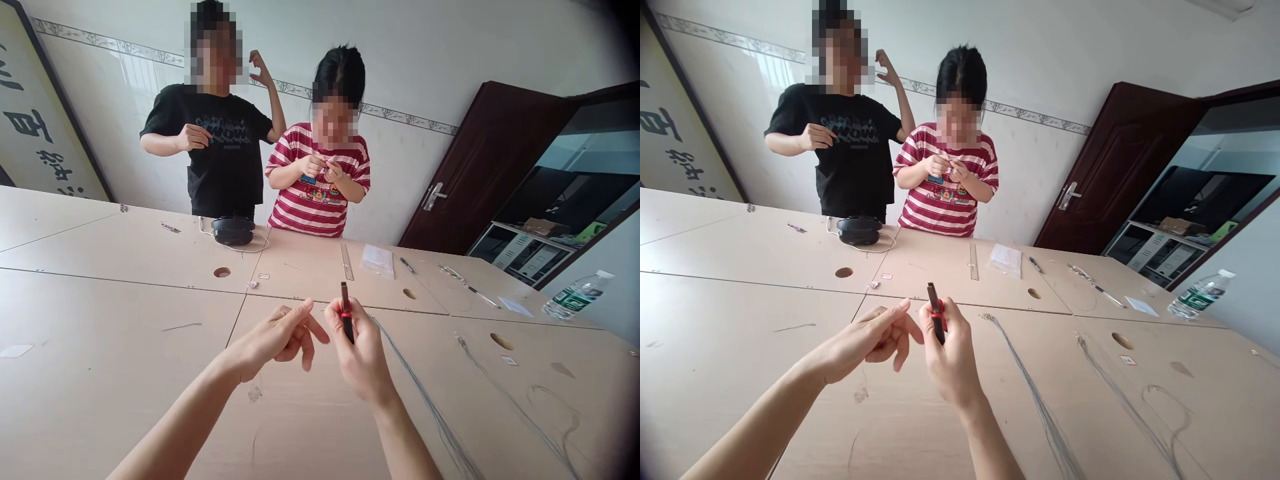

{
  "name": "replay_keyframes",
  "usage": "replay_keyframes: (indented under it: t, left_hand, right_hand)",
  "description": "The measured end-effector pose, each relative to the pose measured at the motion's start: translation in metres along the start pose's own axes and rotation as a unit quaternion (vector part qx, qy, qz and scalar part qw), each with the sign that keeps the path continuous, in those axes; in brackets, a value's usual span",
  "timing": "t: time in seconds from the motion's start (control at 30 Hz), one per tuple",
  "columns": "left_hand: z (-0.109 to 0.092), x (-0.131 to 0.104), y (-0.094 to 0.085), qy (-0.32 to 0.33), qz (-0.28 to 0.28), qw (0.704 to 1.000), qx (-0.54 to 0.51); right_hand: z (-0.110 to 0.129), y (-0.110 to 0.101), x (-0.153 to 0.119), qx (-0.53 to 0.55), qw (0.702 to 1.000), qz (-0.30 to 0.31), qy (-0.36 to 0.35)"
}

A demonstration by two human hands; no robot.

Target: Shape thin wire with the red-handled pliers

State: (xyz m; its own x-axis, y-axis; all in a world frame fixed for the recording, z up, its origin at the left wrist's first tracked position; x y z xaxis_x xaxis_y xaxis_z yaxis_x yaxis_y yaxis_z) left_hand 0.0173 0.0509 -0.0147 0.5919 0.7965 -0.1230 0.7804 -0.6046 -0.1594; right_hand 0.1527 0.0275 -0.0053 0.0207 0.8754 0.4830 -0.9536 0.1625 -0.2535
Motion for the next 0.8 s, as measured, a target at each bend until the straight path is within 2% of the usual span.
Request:
replay_keyframes:
  t: [0.13,0.23,0.4,0.5,0.6,0.7,0.77,0.8]
  left_hand:
    - [0.0,-0.001,0.011,0.004,0.074,0.994,-0.078]
    - [-0.001,-0.003,0.024,-0.002,0.14,0.978,-0.154]
    - [0.004,-0.003,0.037,-0.065,0.178,0.962,-0.195]
    - [0.011,0.003,0.033,-0.068,0.147,0.975,-0.154]
    - [0.02,0.012,0.021,-0.037,0.063,0.993,-0.096]
    - [0.028,0.018,0.009,-0.016,-0.012,1.0,0.016]
    - [0.029,0.017,0.005,-0.01,-0.031,0.995,0.095]
    - [0.027,0.015,0.006,-0.004,-0.013,0.993,0.113]
  right_hand:
    - [-0.002,-0.004,0.002,-0.005,1.0,-0.011,-0.004]
    - [-0.003,-0.002,0.001,0.01,1.0,0.002,-0.007]
    - [-0.002,-0.002,-0.001,0.032,0.999,0.007,-0.005]
    - [0.001,-0.007,0.0,0.003,1.0,-0.015,-0.011]
    - [0.003,-0.011,0.001,-0.017,0.999,-0.025,-0.015]
    - [0.001,-0.013,0.002,-0.027,0.999,-0.027,-0.016]
    - [0.0,-0.015,0.003,-0.03,0.999,-0.034,-0.017]
    - [-0.001,-0.016,0.003,-0.03,0.999,-0.039,-0.019]
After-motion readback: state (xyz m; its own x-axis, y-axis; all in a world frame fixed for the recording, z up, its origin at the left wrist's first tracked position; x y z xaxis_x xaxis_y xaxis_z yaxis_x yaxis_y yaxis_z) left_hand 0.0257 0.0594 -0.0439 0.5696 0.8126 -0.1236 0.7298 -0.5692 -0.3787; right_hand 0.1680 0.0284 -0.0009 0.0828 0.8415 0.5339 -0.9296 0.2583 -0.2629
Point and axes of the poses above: each hand's wrist, its own x-axis towards the middle knuckle, its own y-axis out of the palm, z = x × y, the point moved 5 cm from there along x, towards the middle knuckle, and after that the axes turned 4 degrees about x, right-handed, at the moved point
